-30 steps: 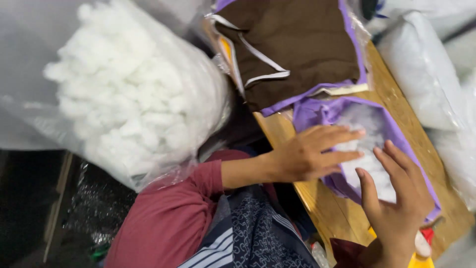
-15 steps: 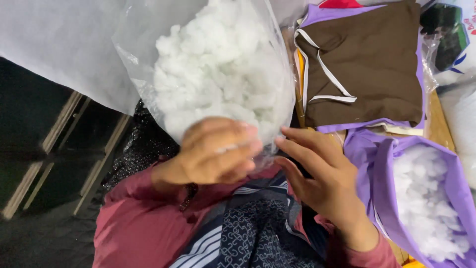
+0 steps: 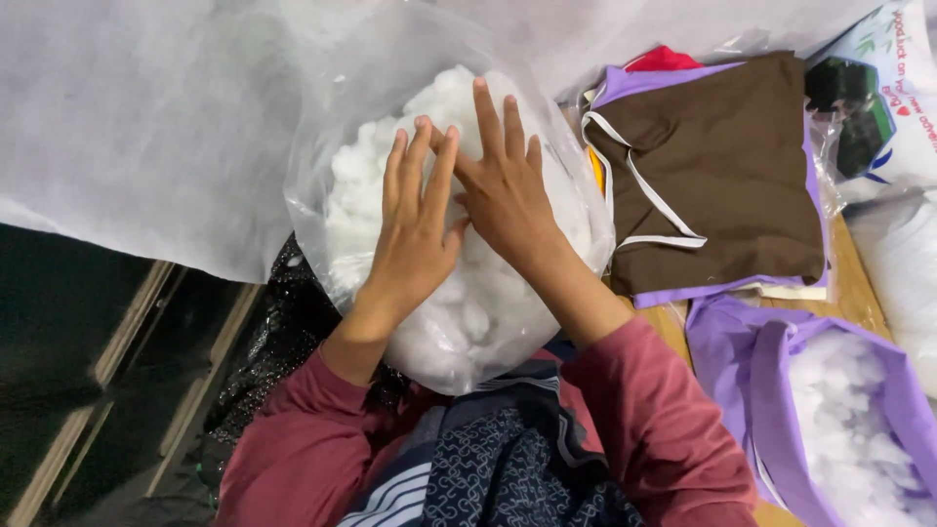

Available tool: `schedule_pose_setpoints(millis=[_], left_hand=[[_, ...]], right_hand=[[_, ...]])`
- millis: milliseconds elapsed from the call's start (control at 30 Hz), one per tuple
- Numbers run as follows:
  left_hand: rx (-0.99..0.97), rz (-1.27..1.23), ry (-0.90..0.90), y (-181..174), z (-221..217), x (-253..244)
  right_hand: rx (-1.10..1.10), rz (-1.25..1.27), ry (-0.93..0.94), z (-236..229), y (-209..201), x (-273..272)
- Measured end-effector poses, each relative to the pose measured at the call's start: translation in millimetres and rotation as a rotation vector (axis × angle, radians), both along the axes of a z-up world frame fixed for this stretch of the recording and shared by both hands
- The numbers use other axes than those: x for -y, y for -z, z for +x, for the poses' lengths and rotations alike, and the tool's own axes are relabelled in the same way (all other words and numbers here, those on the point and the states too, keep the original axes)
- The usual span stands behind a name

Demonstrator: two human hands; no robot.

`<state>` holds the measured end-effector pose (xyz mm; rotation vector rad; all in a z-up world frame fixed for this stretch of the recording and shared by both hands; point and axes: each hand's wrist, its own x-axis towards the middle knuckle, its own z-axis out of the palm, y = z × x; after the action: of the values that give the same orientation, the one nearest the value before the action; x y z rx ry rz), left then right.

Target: Stuffing a purple pillowcase with white fiberfill material by hand.

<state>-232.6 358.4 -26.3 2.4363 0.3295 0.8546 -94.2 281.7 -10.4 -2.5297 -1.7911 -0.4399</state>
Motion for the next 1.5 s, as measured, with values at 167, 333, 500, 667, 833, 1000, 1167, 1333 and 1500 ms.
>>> schedule_pose_setpoints(millis=[167, 333, 500, 667, 833, 1000, 1167, 1333, 1500], left_hand=[[-0.089, -0.045, 0.016, 11, 16, -1], [-0.217, -0.056, 0.073, 23, 37, -1], [-0.156, -0.003, 0.031, 12, 48, 0], [-0.165, 0.063, -0.084, 48, 62, -12], [-0.207, 0.001, -0.092, 16, 38, -21], [0.255, -0.010, 0.102, -38, 0, -13], [0.335, -0.174, 0.457, -80, -40, 39], [0.346, -0.645, 0.839, -77, -45, 118], [0.612, -0.998, 0.876, -64, -22, 190]], right_hand=[[-0.029, -0.094, -0.005, 36, 41, -10], [-0.165, -0.129, -0.125, 37, 31, 16], [-0.529, 0.046, -0.080, 30, 1, 69], [-0.663, 0.257, -0.091, 20, -59, 117], [-0.790, 0.484, -0.196, 26, -78, 155], [-0.914, 0.600, -0.327, 28, -78, 173], [-0.940, 0.648, -0.333, 16, -85, 178], [-0.953, 0.689, -0.320, -7, -89, 201], [-0.963, 0.781, -0.252, -29, -92, 244]])
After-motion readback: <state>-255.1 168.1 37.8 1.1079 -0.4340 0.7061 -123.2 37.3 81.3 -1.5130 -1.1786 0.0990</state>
